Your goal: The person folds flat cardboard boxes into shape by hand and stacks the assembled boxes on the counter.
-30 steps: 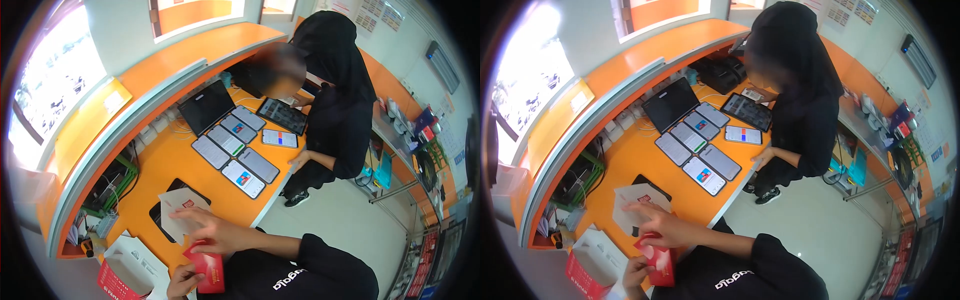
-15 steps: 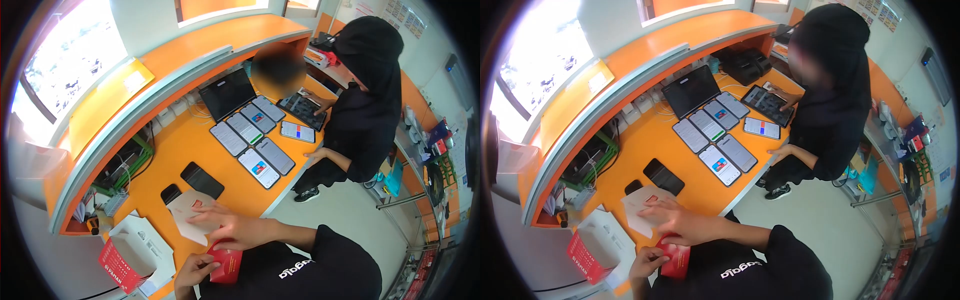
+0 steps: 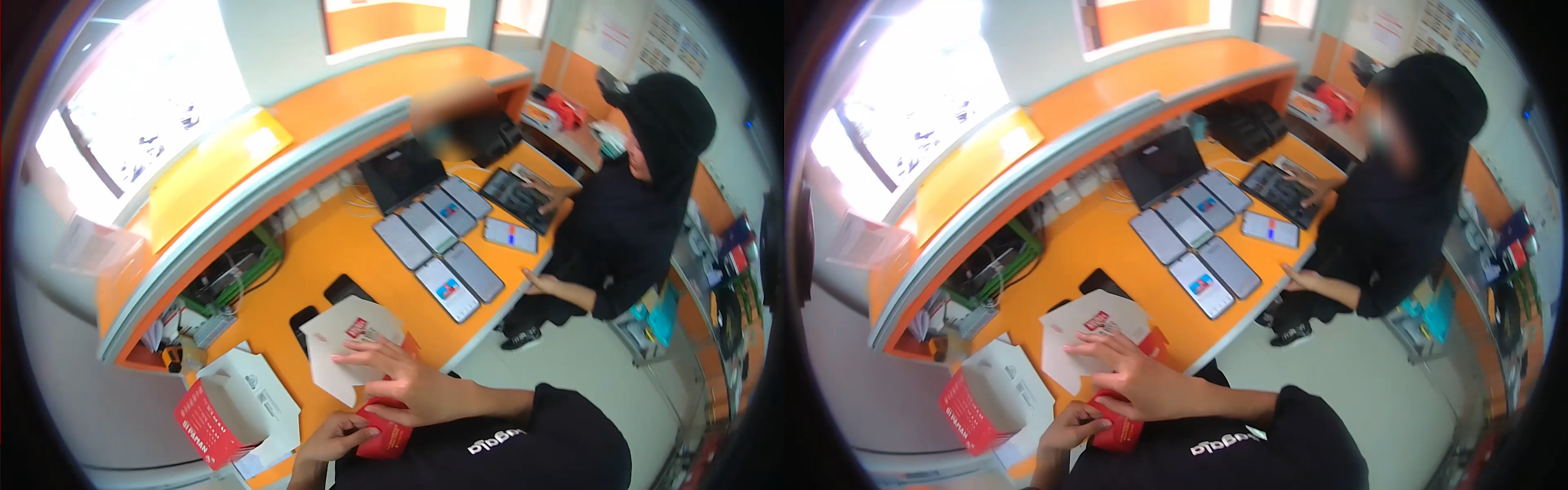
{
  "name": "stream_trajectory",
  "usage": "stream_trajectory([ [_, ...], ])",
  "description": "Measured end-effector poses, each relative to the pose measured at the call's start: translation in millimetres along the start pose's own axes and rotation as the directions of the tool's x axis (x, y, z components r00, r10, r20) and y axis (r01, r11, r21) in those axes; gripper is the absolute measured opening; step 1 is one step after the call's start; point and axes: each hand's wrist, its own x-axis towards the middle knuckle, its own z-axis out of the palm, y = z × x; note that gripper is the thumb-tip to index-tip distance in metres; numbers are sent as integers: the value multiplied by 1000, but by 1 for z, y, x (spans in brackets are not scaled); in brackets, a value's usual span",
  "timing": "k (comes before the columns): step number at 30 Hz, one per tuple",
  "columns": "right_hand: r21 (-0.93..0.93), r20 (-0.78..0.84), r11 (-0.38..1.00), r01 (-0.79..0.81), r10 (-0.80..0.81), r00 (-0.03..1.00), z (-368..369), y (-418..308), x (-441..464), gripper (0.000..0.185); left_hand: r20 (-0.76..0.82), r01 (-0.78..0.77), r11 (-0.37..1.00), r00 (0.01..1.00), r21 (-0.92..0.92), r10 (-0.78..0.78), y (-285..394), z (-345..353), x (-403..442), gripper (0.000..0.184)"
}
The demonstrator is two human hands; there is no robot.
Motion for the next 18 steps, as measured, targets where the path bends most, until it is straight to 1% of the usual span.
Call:
stream_trajectory([
  [1, 10, 12, 1000, 9, -9, 1000, -1, 1, 2, 13, 40, -15, 999, 999, 37, 13, 3, 0, 1, 22],
  [2, 22, 36, 998, 50, -51, 998, -2, 1, 4, 13, 76, -26, 997, 997, 72, 20, 4, -2, 0, 21],
  [3, 48, 43, 998, 33, -35, 998, -4, -1, 5, 13, 125, 24, 992, 991, 127, -40, 0, -9, 0, 17],
  [4, 73, 49, 997, 17, -21, 999, -6, -3, 7, 13, 79, 12, 992, 997, 122, -21, -1, -8, -3, 17],
  [5, 151, 57, 988, 31, -40, 998, -7, -3, 8, 13, 52, -5, 993, 999, 121, -1, -2, -4, -3, 17],
  [6, 163, 72, 985, 56, -68, 995, -5, -4, 8, 13, 34, -19, 992, 999, 122, 15, -3, 1, -1, 19],
  [7, 161, 101, 986, 40, -57, 993, -3, -6, 7, 13, 48, -234, 968, 972, 95, 231, -15, 2, 3, 23],
  [8, 156, 126, 988, 21, -41, 991, -3, -8, 6, 13, 31, -238, 966, 971, 97, 236, -23, -2, 3, 23],
  [9, 100, 123, 995, 23, -35, 992, -5, -10, 8, 13, 55, -198, 968, 980, 156, 192, -29, -7, 2, 22],
  [10, 101, 126, 994, 30, -43, 991, -5, -10, 7, 13, 79, -157, 964, 987, 216, 143, -32, -10, 1, 22],
  [11, 94, 143, 995, 17, -30, 989, -5, -10, 6, 13, 71, -160, 963, 986, 216, 148, -32, -10, 2, 22],
  [13, 95, 167, 995, 17, -33, 985, -4, -10, 8, 13, 101, -253, 922, 967, 293, 234, -32, -9, 0, 21],
  [14, 96, 165, 995, 23, -39, 985, -5, -12, 8, 13, 87, -249, 923, 968, 295, 234, -32, -10, -2, 21],
  [16, 101, 164, 994, 29, -46, 985, -4, -14, 7, 13, 129, -304, 909, 952, 284, 278, -32, -10, -2, 21],
  [17, 93, 201, 996, 16, -34, 979, -3, -15, 5, 14, 127, -304, 909, 952, 285, 278, -34, -8, -2, 21],
  [18, 85, 237, 996, 2, -22, 971, -2, -16, 4, 14, 98, -365, 884, 931, 292, 352, -37, -5, -1, 22],
])
